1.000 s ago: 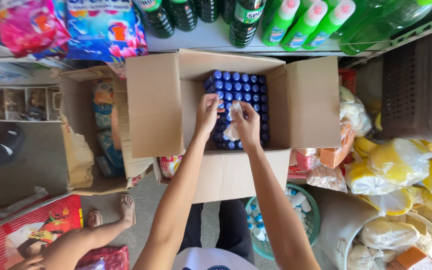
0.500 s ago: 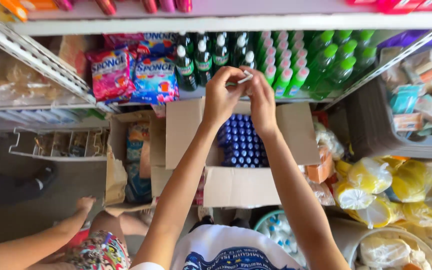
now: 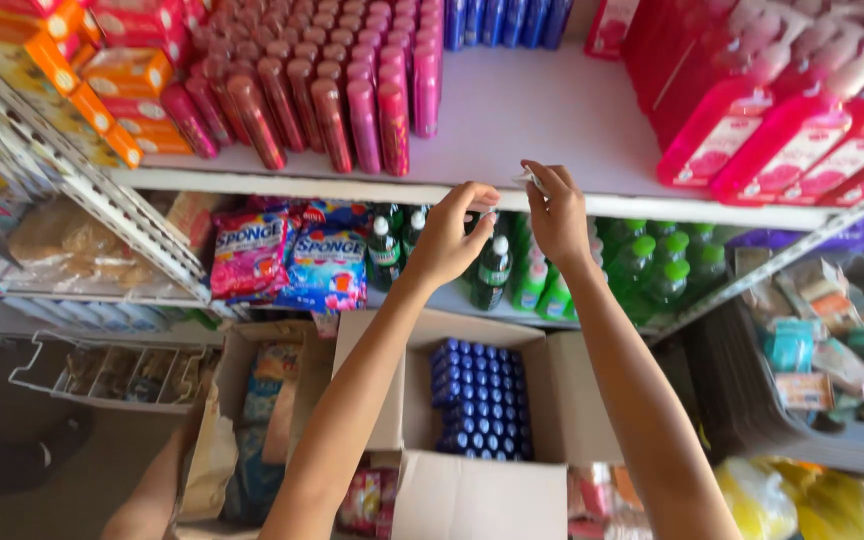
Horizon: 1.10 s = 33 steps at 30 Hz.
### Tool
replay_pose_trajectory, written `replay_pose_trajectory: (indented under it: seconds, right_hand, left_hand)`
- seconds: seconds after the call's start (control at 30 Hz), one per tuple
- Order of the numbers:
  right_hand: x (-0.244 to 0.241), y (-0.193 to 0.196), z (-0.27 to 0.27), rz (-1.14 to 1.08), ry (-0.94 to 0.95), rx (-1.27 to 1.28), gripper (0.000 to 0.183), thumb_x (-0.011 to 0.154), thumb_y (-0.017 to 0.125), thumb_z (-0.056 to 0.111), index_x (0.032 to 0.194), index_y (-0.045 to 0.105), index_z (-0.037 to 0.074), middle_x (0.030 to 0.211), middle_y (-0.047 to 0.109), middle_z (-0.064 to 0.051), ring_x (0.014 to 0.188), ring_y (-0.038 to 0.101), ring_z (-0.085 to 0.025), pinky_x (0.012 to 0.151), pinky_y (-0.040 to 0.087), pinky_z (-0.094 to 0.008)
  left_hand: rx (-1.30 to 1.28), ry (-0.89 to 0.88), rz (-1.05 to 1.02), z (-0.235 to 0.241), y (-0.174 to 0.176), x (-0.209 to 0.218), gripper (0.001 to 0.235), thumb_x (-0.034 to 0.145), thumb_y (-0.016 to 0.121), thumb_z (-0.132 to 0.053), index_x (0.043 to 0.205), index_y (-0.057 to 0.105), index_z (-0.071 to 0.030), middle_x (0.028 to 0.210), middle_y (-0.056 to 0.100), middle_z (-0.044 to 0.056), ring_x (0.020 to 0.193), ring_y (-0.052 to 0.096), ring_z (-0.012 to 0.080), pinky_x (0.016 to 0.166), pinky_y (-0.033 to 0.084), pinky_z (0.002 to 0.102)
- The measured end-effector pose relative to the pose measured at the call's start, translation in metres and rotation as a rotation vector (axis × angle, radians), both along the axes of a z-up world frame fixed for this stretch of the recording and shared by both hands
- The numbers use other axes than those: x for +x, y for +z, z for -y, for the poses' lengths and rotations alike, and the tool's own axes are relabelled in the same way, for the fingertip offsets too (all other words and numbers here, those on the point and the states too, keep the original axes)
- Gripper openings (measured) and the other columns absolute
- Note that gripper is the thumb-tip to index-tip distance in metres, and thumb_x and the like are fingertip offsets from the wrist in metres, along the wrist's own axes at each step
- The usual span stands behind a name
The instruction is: Wiping blue spray bottles with a cloth and organizing them in a box before restocking them on a retail shelf.
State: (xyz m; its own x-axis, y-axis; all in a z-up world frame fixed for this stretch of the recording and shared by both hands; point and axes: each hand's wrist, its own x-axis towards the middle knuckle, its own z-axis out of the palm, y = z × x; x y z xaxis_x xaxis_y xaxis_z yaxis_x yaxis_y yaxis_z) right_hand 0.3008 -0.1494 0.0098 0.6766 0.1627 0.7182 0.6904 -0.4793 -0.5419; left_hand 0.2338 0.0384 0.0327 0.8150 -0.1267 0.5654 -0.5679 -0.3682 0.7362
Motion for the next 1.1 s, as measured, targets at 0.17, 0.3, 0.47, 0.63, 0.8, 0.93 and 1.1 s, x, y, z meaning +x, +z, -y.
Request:
replay_pose_trajectory:
  seconds: [0.17,0.3,0.47,0.63,0.8,0.93,1.1]
  right_hand:
    - [0.067,-0.021,0.007,0.215,-0.249,-0.231,0.029,0.101,0.059,0.007,0.127,0.071,0.008,0.102,0.065,-0.011,0.089,0.066,-0.038,0.07,0.054,-0.045]
    - [0.074,-0.022,0.004,0.26,-0.451,-0.473,0.031,0.096,0.06,0.017,0.125,0.07,0.02,0.1,0.065,-0.003,0.09,0.066,-0.028,0.071,0.056,-0.042]
    - [0.066,-0.023,0.0,0.359,-0.568,-0.488,0.028,0.096,0.052,0.02,0.12,0.067,0.025,0.096,0.061,0.004,0.084,0.064,-0.021,0.065,0.056,-0.034]
    - [0.061,-0.004,-0.011,0.4,-0.525,-0.321,0.037,0.08,0.06,-0.001,0.113,0.07,0.013,0.101,0.069,-0.002,0.071,0.062,-0.023,0.054,0.047,-0.034]
    - [0.066,-0.01,-0.009,0.344,-0.569,-0.381,0.036,0.08,0.061,0.0,0.11,0.071,0.015,0.099,0.072,0.001,0.069,0.065,-0.017,0.051,0.046,-0.027]
    - [0.068,-0.01,-0.01,0.33,-0.556,-0.378,0.038,0.078,0.061,-0.001,0.111,0.071,0.014,0.099,0.072,0.0,0.07,0.065,-0.017,0.054,0.048,-0.028]
    - [0.067,-0.012,-0.008,0.313,-0.554,-0.381,0.036,0.077,0.061,-0.002,0.108,0.071,0.013,0.1,0.073,-0.001,0.07,0.067,-0.017,0.05,0.049,-0.027]
  left_hand:
    - [0.214,0.106,0.165,-0.001,0.032,0.072,0.025,0.094,0.063,-0.011,0.119,0.061,-0.008,0.108,0.066,0.013,0.108,0.068,0.0342,0.089,0.058,0.047]
    - [0.499,0.254,0.182,-0.005,0.05,0.172,0.032,0.091,0.066,-0.02,0.121,0.061,-0.012,0.108,0.065,0.009,0.109,0.065,0.0292,0.088,0.058,0.046]
    - [0.751,0.463,0.213,-0.02,0.046,0.317,0.038,0.083,0.069,-0.026,0.117,0.06,-0.012,0.113,0.063,0.011,0.112,0.06,0.0322,0.089,0.053,0.051]
    - [0.87,0.752,0.283,-0.032,0.058,0.427,0.044,0.074,0.07,-0.014,0.116,0.062,-0.006,0.119,0.058,0.013,0.112,0.053,0.0321,0.093,0.046,0.05]
    - [1.118,0.736,-0.107,-0.03,0.057,0.487,0.074,0.083,0.071,-0.024,0.149,0.043,-0.004,0.156,0.041,0.013,0.149,0.026,0.0329,0.114,0.024,0.054]
    - [1.128,0.752,-0.088,-0.022,0.04,0.5,0.035,0.096,0.057,-0.021,0.125,0.068,-0.006,0.141,0.057,0.015,0.136,0.04,0.0307,0.115,0.015,0.059]
    - [0.938,0.874,0.176,-0.019,0.029,0.501,0.031,0.093,0.062,-0.023,0.119,0.064,-0.007,0.114,0.067,0.011,0.112,0.053,0.0276,0.103,0.035,0.051]
